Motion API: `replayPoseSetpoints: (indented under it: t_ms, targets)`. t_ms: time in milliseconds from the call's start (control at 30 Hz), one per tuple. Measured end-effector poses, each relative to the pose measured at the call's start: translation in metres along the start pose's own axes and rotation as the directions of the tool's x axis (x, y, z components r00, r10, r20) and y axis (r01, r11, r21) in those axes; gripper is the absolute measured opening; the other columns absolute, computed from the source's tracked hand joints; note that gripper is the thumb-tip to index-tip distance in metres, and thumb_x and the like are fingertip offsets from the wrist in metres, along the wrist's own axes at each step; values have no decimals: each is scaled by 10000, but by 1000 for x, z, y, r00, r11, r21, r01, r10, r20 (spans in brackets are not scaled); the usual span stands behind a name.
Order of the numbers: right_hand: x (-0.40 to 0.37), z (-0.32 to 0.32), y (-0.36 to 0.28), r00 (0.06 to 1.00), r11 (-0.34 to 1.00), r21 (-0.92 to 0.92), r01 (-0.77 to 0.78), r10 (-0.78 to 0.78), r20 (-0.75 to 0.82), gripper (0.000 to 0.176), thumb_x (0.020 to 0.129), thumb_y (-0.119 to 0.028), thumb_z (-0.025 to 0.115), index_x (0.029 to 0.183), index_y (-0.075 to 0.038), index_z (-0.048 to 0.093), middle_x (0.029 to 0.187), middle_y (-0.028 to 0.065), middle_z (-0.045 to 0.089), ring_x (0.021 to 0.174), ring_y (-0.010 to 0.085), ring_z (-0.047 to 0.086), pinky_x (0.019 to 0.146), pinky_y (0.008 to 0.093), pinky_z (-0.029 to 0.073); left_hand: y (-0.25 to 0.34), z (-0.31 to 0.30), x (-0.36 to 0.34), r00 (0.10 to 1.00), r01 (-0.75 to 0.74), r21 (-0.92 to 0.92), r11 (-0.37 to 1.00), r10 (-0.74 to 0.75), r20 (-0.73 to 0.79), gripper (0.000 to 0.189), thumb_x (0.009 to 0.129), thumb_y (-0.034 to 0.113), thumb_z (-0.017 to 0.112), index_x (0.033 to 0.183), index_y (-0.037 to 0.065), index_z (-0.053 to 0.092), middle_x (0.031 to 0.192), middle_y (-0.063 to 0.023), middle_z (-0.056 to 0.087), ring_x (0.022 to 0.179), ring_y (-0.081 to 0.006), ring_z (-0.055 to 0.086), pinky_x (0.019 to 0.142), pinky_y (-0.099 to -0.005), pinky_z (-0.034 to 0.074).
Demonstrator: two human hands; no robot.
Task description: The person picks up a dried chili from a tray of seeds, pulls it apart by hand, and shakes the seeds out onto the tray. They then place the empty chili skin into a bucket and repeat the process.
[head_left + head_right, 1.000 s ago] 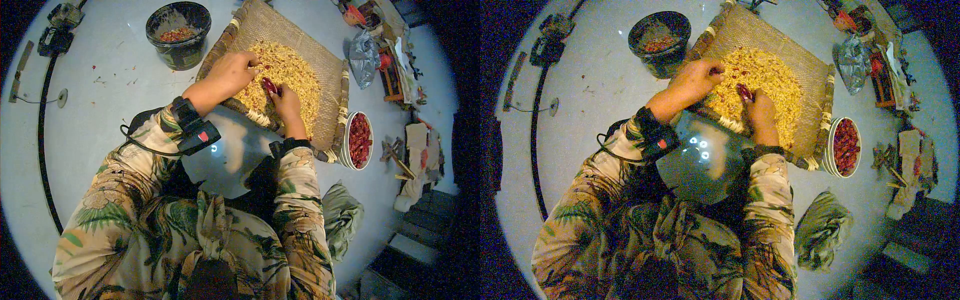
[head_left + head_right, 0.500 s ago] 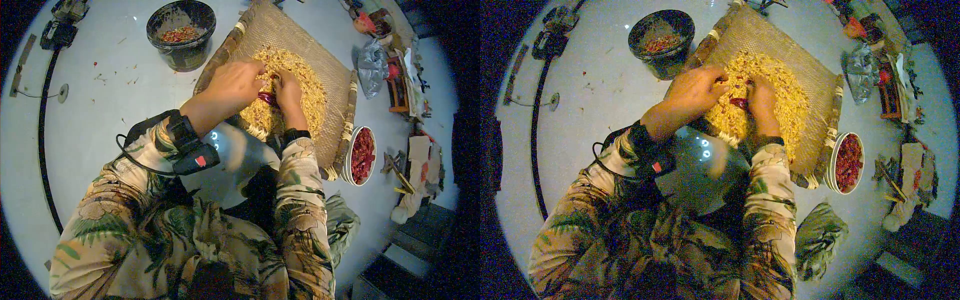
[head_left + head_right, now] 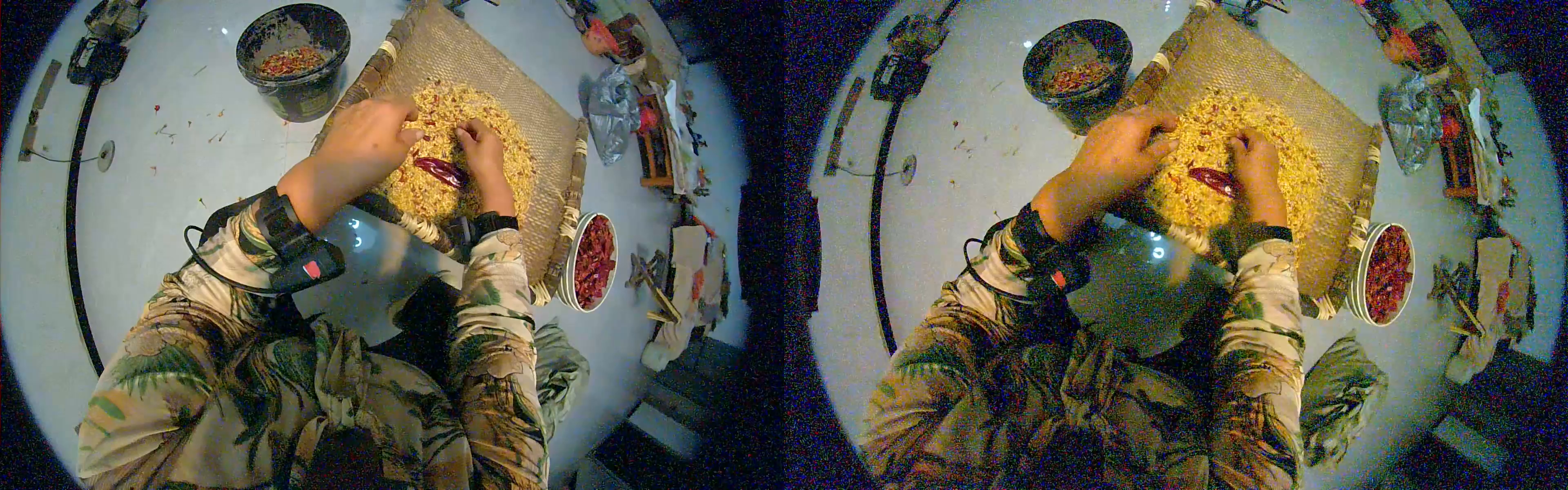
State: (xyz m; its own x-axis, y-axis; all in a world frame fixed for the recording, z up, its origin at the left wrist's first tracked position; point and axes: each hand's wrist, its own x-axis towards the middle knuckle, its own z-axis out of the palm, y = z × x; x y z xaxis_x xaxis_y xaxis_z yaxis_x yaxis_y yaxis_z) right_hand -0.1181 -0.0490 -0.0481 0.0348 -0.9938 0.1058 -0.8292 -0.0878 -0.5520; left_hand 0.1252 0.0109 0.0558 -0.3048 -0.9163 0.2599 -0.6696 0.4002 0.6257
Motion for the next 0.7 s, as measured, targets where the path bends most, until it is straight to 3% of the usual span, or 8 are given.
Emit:
replayPoseSetpoints:
  t_ms: [33, 133, 267, 433, 600, 700]
  targets:
    - [1, 0, 0, 1000, 999, 40, 9, -10, 10, 182, 780, -199, 592, 914, -82, 635, 868, 161, 637, 819, 338, 601, 720, 425, 472, -2, 0, 0, 1000, -4, 6, 1000, 4, 6, 306, 799, 276, 563, 994, 43, 596, 990, -167, 607, 912, -356, 575, 782, -420, 463]
    - [8, 10, -5, 966, 965, 42, 258, -258, -11, 192, 777, -203, 594, 930, -94, 635, 860, 159, 640, 814, 341, 605, 713, 433, 473, -12, 11, -1, 991, -108, 3, 994, 107, -78, 299, 803, 279, 559, 990, 49, 598, 985, -165, 607, 911, -350, 574, 778, -420, 461]
    - [7, 18, -25, 962, 978, -31, 208, -198, 188, 174, 761, -190, 607, 907, -98, 636, 867, 165, 635, 817, 352, 601, 719, 441, 475, -18, 14, 2, 985, -132, 35, 991, 135, -106, 295, 803, 278, 565, 986, 48, 597, 965, -166, 611, 896, -345, 579, 767, -418, 462]
    - [4, 28, -30, 946, 952, -138, 272, -238, 221, 171, 759, -187, 604, 892, -80, 622, 908, 187, 618, 821, 370, 594, 721, 448, 476, -9, 4, 12, 998, -62, 12, 998, 62, -17, 307, 809, 291, 567, 988, 43, 595, 946, -167, 616, 879, -346, 584, 756, -422, 465]
    - [5, 31, -31, 955, 956, -167, 242, -204, 217, 153, 753, -165, 601, 864, -61, 612, 884, 186, 613, 812, 371, 590, 702, 442, 477, -4, 10, 24, 999, -28, -20, 999, 27, -45, 304, 809, 299, 567, 964, 40, 601, 910, -176, 617, 856, -353, 585, 743, -435, 466]
    - [6, 24, -25, 963, 978, 48, 204, -209, 171, 173, 737, -179, 623, 844, -48, 590, 842, 181, 607, 750, 364, 593, 678, 427, 475, -3, 12, 26, 992, -68, -1, 998, 68, -102, 297, 808, 296, 564, 949, 38, 609, 898, -181, 617, 853, -357, 585, 742, -436, 468]
